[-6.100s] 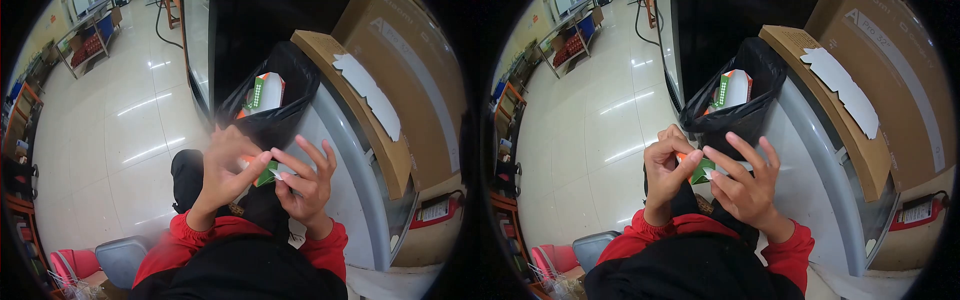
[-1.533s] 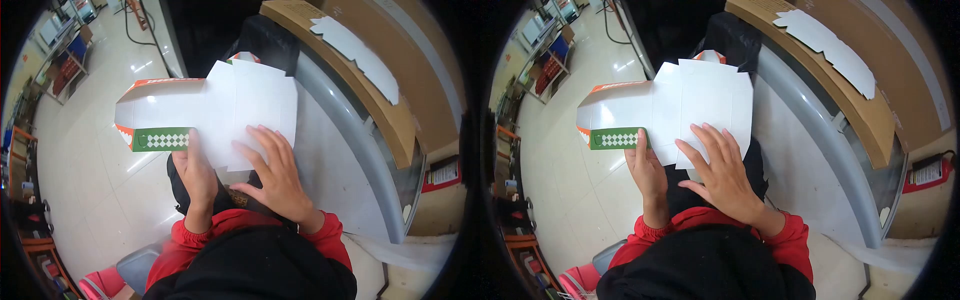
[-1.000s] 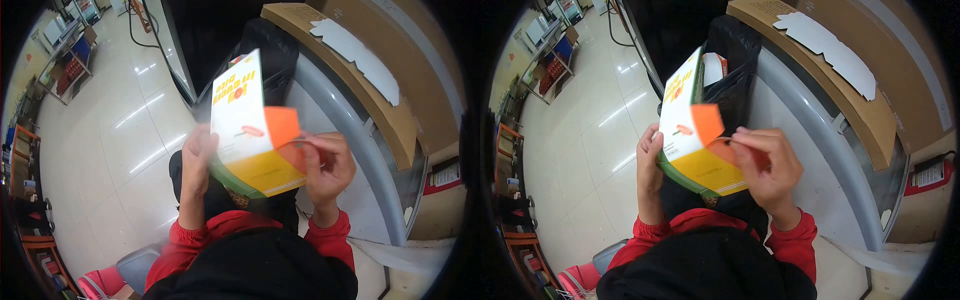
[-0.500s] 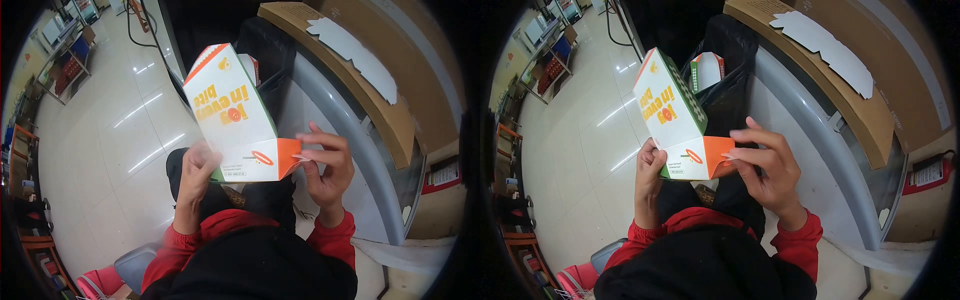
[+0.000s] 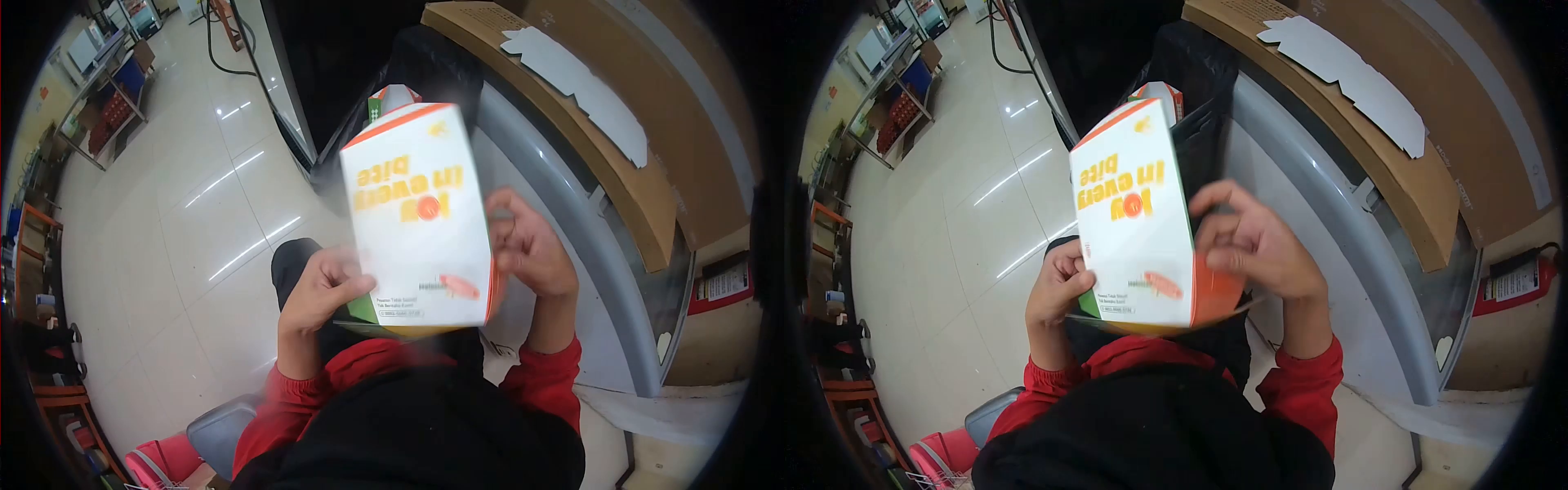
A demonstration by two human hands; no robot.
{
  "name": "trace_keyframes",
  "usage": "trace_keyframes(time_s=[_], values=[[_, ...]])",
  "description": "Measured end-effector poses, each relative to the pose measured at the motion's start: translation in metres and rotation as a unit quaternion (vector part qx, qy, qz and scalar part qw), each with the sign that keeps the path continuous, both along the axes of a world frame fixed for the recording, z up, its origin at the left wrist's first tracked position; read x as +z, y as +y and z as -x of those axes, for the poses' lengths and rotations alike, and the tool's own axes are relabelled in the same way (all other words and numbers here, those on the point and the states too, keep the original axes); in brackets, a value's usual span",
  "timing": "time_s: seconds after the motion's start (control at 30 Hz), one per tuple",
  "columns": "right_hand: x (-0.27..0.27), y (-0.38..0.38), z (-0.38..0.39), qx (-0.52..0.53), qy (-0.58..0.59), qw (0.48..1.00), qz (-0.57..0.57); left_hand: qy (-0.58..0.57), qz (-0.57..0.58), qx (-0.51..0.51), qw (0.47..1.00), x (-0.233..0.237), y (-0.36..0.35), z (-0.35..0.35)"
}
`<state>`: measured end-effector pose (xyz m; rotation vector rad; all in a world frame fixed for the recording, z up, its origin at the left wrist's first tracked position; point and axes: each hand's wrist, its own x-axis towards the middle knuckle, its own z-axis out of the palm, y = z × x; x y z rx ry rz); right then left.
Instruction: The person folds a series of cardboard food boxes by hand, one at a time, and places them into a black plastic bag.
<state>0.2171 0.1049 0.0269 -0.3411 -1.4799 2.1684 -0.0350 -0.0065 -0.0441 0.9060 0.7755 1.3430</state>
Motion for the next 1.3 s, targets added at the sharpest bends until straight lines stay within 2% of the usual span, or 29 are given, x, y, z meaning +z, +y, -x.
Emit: trace_keyframes(time_s=[0.03,0.07,0.1,0.13,0.2,0.27,0.33,0.43,0.53,0.63,0.67,0.73,0.87,0.97,1.07,1.17,1.27,1.3], values=[[-0.004,0.000,0.008,-0.185,-0.040,0.967,-0.170,-0.026,0.014,-0.009,1.000,0.001,0.001,-0.002],[-0.011,0.000,0.024,-0.355,-0.074,0.872,-0.328,-0.047,0.028,0.065,0.996,-0.007,0.005,-0.002],[-0.016,-0.002,0.032,-0.506,-0.103,0.721,-0.462,-0.049,0.026,0.111,0.992,-0.007,0.006,-0.006],[-0.018,-0.008,0.033,-0.535,-0.107,0.665,-0.510,-0.051,0.023,0.158,0.986,-0.006,0.009,-0.011],[-0.004,-0.040,0.044,-0.401,-0.108,0.686,-0.597,-0.050,0.020,0.224,0.973,-0.005,0.012,-0.019],[-0.007,-0.057,0.059,-0.326,-0.118,0.676,-0.650,-0.064,-0.025,0.263,0.962,0.001,0.012,-0.029],[-0.025,-0.060,0.068,-0.318,-0.140,0.645,-0.681,-0.073,-0.040,0.299,0.950,0.014,0.012,-0.041],[-0.023,-0.055,0.061,-0.299,-0.091,0.658,-0.685,-0.041,-0.088,0.401,0.911,0.010,0.010,-0.047],[-0.018,-0.052,0.064,-0.309,-0.024,0.745,-0.590,0.118,-0.235,0.502,0.824,-0.010,-0.001,-0.048],[-0.017,-0.051,0.071,-0.350,0.027,0.804,-0.479,0.379,-0.286,0.548,0.689,-0.021,0.000,-0.049],[-0.018,-0.050,0.074,-0.366,0.034,0.802,-0.470,0.383,-0.292,0.515,0.710,-0.021,-0.001,-0.056],[-0.020,-0.048,0.079,-0.366,0.030,0.803,-0.470,0.293,-0.261,0.510,0.766,-0.019,0.003,-0.068],[-0.020,-0.048,0.082,-0.367,0.028,0.808,-0.460,0.259,-0.202,0.445,0.833,-0.003,-0.003,-0.064],[-0.020,-0.049,0.081,-0.363,0.022,0.815,-0.452,0.122,-0.181,0.414,0.884,0.004,-0.004,-0.063],[-0.017,-0.052,0.082,-0.386,-0.032,0.758,-0.524,0.093,-0.114,0.367,0.918,0.004,-0.006,-0.057],[-0.029,-0.057,0.090,-0.436,-0.040,0.691,-0.575,0.074,-0.136,0.329,0.932,0.009,-0.008,-0.054],[-0.031,-0.073,0.096,-0.411,-0.157,0.612,-0.657,0.089,-0.153,0.428,0.886,0.013,-0.001,-0.055],[-0.037,-0.081,0.101,-0.411,-0.181,0.613,-0.650,0.108,-0.147,0.431,0.884,0.015,-0.002,-0.055]])
